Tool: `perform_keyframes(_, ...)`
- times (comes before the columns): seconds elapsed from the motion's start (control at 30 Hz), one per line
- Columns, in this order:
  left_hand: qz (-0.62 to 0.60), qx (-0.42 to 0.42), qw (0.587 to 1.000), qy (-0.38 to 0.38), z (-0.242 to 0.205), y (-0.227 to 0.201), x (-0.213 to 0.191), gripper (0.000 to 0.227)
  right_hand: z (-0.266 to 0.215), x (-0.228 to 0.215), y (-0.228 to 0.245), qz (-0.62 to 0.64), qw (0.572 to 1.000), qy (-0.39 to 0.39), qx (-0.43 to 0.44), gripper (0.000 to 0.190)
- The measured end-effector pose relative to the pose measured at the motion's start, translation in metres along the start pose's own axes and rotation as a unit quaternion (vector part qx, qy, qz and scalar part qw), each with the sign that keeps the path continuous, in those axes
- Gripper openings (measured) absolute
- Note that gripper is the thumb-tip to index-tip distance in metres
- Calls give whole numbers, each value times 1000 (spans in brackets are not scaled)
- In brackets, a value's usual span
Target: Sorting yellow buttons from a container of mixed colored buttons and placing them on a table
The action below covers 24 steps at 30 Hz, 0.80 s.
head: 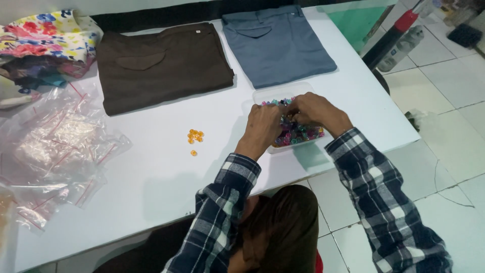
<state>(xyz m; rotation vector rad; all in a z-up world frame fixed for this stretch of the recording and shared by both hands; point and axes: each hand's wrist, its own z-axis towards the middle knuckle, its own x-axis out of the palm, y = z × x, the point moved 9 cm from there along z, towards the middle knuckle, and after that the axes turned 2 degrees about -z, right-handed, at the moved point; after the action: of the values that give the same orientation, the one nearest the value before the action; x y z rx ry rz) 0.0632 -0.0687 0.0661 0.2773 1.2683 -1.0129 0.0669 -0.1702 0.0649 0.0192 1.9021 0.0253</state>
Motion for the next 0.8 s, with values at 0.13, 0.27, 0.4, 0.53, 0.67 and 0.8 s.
perform_keyframes(0.13, 7, -3, 1000, 7, 8, 10, 26, 38, 35, 24, -34, -4, 999, -42, 0, 22)
perform_keyframes(0.27, 0, 2, 1000, -5, 11, 10, 24, 40, 9, -7, -36, 147, 985, -94, 13, 21)
perform_keyframes(0.4, 10, 15, 1000, 8, 19, 5, 37, 33, -20, -26, -23, 197, 978, -65, 28, 27)
perform_keyframes(0.53, 56, 33, 998, -17, 33, 10, 68, 28, -14, -14, -29, 152, 986, -61, 46, 26)
perform_keyframes(0.67, 112, 46, 991, -65, 38, 8, 70, 18, -12, -15, -25, 173, 983, -65, 23, 25)
perform_keyframes(0.8, 89, 54, 992, -77, 32, 2, 53, 17, -21, -27, -21, 241, 967, -86, -1, 27)
